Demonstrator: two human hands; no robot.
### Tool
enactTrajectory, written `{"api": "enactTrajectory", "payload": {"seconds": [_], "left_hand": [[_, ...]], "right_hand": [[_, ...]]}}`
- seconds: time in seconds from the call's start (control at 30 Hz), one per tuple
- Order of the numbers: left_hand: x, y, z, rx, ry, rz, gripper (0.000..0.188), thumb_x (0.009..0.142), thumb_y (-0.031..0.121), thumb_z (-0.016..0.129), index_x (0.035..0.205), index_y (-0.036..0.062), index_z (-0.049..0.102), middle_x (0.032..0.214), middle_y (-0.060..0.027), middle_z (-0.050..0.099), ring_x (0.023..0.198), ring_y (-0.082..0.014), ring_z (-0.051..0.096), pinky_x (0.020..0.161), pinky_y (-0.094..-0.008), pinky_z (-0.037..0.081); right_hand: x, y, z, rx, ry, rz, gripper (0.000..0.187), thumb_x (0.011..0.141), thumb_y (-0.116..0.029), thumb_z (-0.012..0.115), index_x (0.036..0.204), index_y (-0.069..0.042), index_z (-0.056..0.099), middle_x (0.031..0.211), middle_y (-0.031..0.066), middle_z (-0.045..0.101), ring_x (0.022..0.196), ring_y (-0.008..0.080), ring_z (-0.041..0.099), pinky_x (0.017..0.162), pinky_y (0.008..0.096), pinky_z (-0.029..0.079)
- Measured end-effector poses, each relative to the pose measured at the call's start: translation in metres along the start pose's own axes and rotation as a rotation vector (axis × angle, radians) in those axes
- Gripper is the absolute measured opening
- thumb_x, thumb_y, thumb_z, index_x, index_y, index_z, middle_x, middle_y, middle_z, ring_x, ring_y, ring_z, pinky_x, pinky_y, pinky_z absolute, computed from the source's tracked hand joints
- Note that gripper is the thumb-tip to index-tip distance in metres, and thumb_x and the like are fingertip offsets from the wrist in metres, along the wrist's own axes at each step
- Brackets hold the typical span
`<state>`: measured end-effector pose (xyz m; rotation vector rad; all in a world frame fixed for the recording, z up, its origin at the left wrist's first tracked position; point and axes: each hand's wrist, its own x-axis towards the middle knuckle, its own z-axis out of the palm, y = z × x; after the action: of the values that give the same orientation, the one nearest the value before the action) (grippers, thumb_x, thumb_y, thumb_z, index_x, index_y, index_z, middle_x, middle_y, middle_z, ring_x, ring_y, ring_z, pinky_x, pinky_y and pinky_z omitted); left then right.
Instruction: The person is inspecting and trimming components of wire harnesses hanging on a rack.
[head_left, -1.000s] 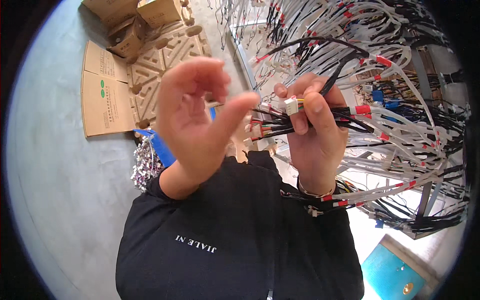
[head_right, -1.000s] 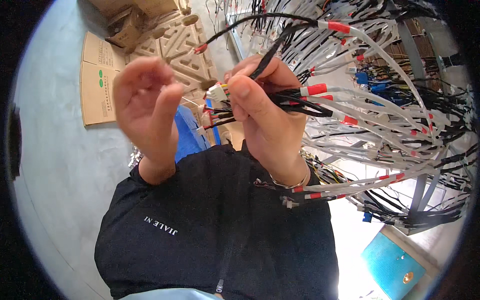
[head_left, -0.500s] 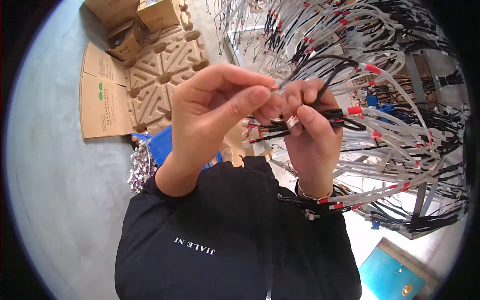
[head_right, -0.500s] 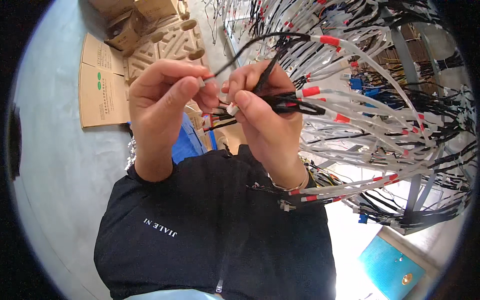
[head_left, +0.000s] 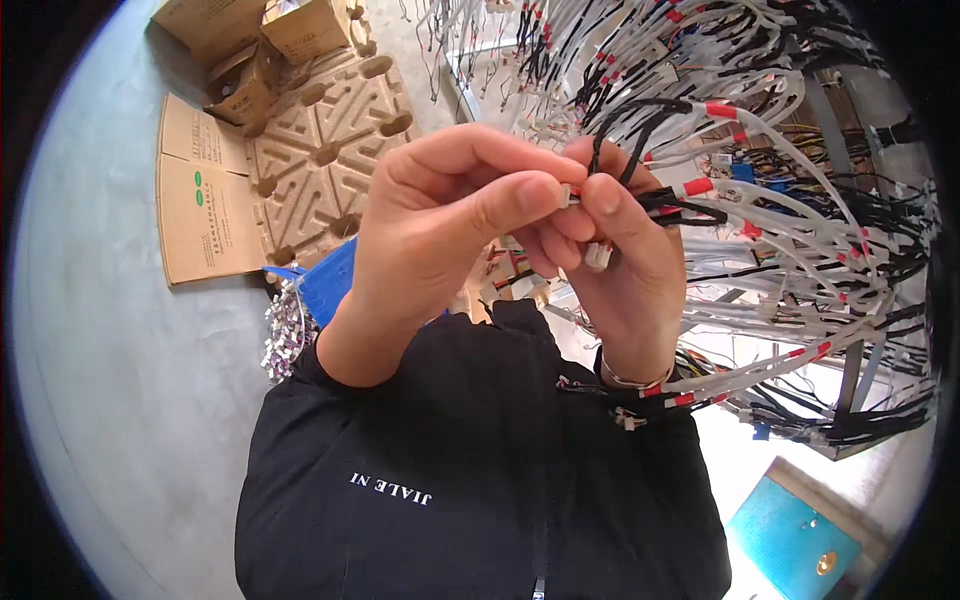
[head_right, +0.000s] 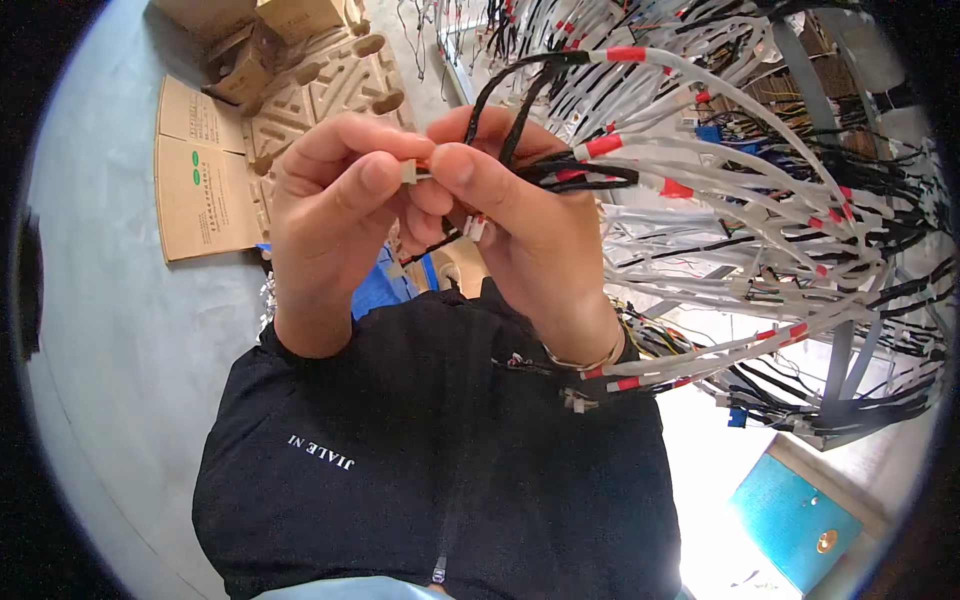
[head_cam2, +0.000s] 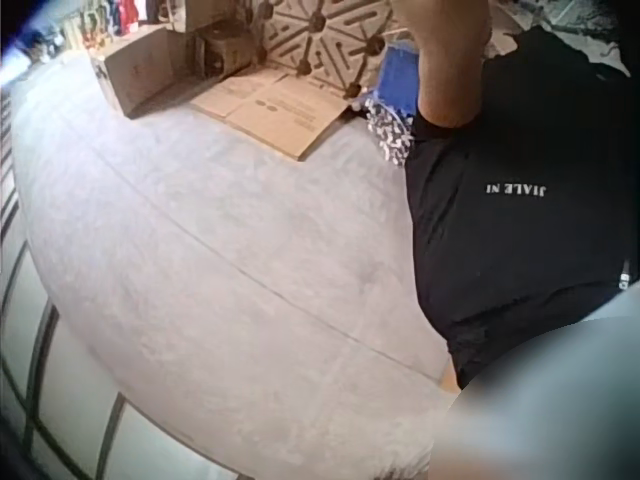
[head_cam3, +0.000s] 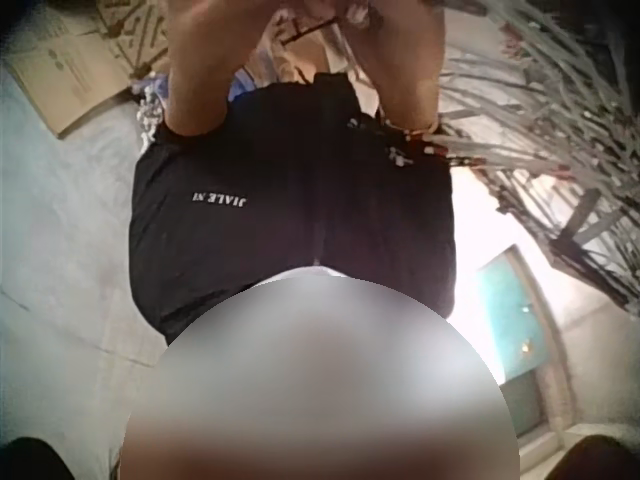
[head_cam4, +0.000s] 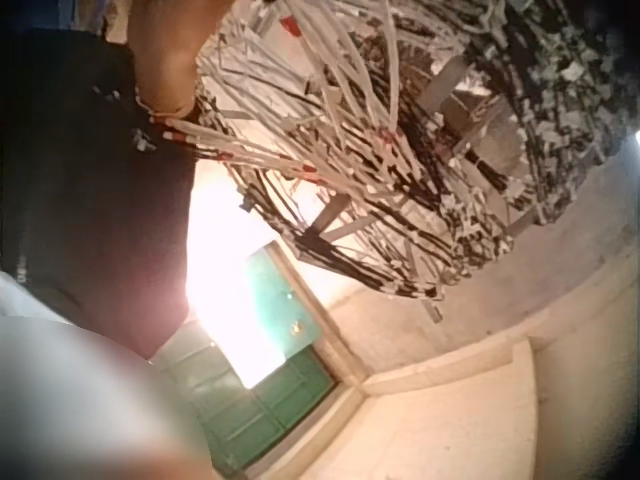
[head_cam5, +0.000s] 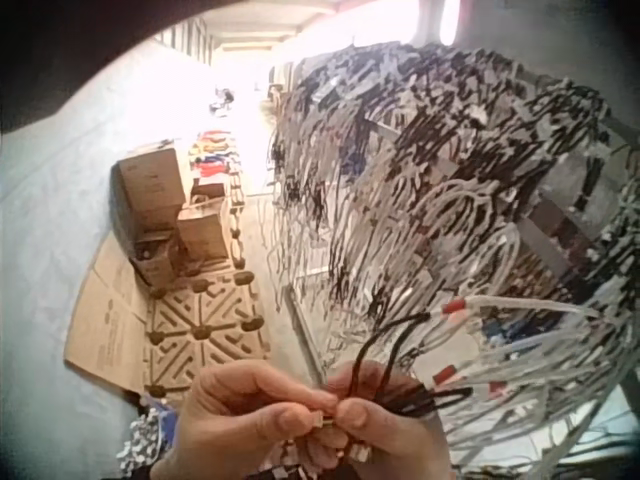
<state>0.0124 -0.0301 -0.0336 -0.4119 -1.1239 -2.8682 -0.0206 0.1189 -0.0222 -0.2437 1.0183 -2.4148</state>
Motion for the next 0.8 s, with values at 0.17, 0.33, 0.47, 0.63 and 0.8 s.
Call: {"api": "enactTrajectory", "payload": {"seconds": [0.17,0.33,0.47,0.63,0.8], "left_hand": [[-0.0057,-0.0030,0.0058,0.158,0.037,0.124,0.021,0.086,-0.004,0.060,0.106,-0.0102,0.058,0.089,-0.0191,0.067,0.078,-0.0217,0.068,0.069,-0.0288,0.058],[-0.0073,-0.0045,0.0036,0.215,-0.017,0.235,0.023,0.083,-0.011,0.060,0.106,-0.0122,0.059,0.093,-0.0192,0.066,0.082,-0.0220,0.068,0.073,-0.0286,0.058],[-0.0083,-0.0014,-0.0011,0.200,-0.047,0.179,0.021,0.084,-0.011,0.059,0.104,-0.0123,0.060,0.093,-0.0189,0.066,0.080,-0.0215,0.068,0.073,-0.0282,0.058],[-0.0087,0.0012,-0.0026,0.216,-0.044,0.163,0.021,0.084,-0.011,0.058,0.105,-0.0122,0.061,0.091,-0.0181,0.067,0.078,-0.0205,0.068,0.071,-0.0275,0.058],[-0.0084,0.0015,0.0026,0.294,-0.001,0.193,0.021,0.084,-0.011,0.058,0.105,-0.0120,0.061,0.091,-0.0176,0.067,0.078,-0.0201,0.068,0.070,-0.0268,0.057]], "right_hand": [[0.0011,-0.0002,-0.0036,0.029,-0.108,-0.022,0.017,0.087,-0.014,0.065,0.090,0.002,0.060,0.076,0.0088,0.062,0.069,0.0148,0.060,0.065,0.0267,0.050],[-0.0023,0.0028,-0.0010,-0.050,-0.032,-0.103,0.018,0.086,-0.014,0.067,0.084,0.003,0.061,0.076,0.0093,0.064,0.070,0.0154,0.061,0.064,0.0257,0.049],[-0.0050,0.0001,0.0007,-0.019,-0.050,-0.054,0.019,0.085,-0.015,0.068,0.084,0.003,0.061,0.075,0.0094,0.064,0.069,0.0159,0.061,0.065,0.0268,0.050],[-0.0034,0.0007,0.0004,-0.070,-0.097,-0.106,0.019,0.084,-0.013,0.069,0.084,0.004,0.062,0.074,0.0101,0.064,0.066,0.0165,0.062,0.062,0.0290,0.053],[-0.0033,-0.0024,0.0031,-0.097,-0.051,-0.116,0.020,0.084,-0.015,0.070,0.085,0.003,0.062,0.074,0.0098,0.064,0.064,0.0147,0.062,0.061,0.0269,0.052]]}}
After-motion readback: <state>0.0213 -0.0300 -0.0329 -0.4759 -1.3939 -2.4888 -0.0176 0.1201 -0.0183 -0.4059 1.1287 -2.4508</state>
